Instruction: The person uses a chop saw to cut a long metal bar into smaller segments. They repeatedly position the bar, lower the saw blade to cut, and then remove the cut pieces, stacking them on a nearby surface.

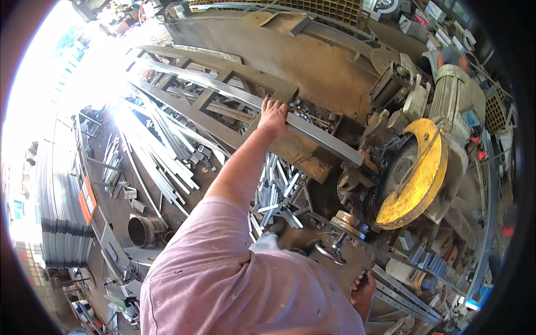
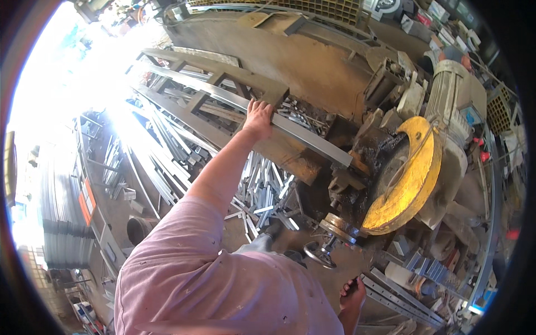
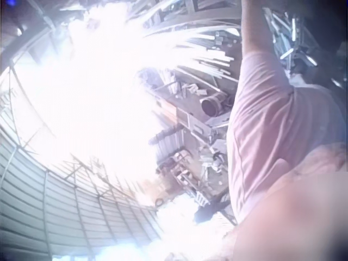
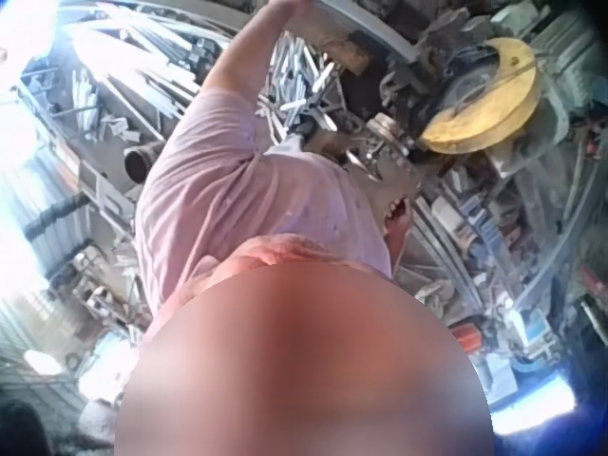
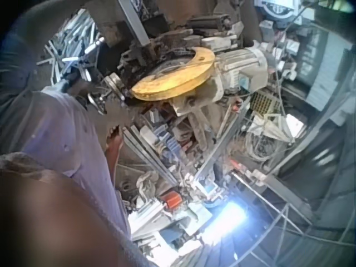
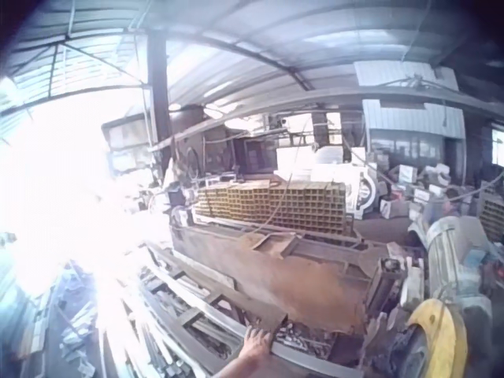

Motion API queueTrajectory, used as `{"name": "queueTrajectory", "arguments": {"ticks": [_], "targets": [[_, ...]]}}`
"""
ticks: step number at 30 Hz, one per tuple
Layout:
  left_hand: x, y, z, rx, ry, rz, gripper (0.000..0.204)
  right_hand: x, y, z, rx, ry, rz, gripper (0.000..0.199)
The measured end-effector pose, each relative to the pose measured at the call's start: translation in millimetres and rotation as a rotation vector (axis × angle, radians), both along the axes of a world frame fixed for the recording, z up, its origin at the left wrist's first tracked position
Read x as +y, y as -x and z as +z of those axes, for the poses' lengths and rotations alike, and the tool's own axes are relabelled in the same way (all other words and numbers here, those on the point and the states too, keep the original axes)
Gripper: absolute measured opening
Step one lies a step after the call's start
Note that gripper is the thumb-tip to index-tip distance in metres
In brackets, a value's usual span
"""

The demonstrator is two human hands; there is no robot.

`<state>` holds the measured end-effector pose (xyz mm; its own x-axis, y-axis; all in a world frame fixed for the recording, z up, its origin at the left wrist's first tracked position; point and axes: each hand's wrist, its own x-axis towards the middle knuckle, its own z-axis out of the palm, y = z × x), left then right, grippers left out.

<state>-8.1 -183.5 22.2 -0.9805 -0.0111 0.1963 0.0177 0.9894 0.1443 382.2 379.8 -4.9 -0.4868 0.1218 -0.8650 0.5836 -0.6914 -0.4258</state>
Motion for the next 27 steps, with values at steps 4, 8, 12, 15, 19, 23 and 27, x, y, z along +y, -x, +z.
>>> {"name": "queueTrajectory", "arguments": {"ticks": [4, 8, 12, 15, 19, 23, 27], "targets": [[-41, -10, 52, 0.085, 0.014, -0.01, 0.057, -4, 9, -16, -0.001, -0.032, 0.065, 0.017], [-74, -23, 97, 0.181, 0.022, 0.061, 0.056, -9, 27, -18, 0.043, -0.061, 0.139, 0.016], [-105, -26, 140, 0.335, -0.056, 0.083, 0.049, -18, 43, -18, 0.021, -0.096, 0.175, 0.017], [-131, -29, 175, 0.438, -0.041, 0.066, 0.05, -31, 53, -13, 0.033, -0.127, 0.21, 0.019], [-162, -28, 224, 0.485, 0.009, 0.071, 0.045, -51, 59, -5, 0.013, -0.148, 0.218, 0.019], [-190, -21, 261, 0.587, -0.009, 0.105, 0.037, -57, 53, -8, 0.062, -0.104, 0.281, 0.02], [-213, -22, 297, 0.582, -0.066, 0.161, 0.034, -58, 42, -23, 0.07, -0.116, 0.269, 0.022]]}}
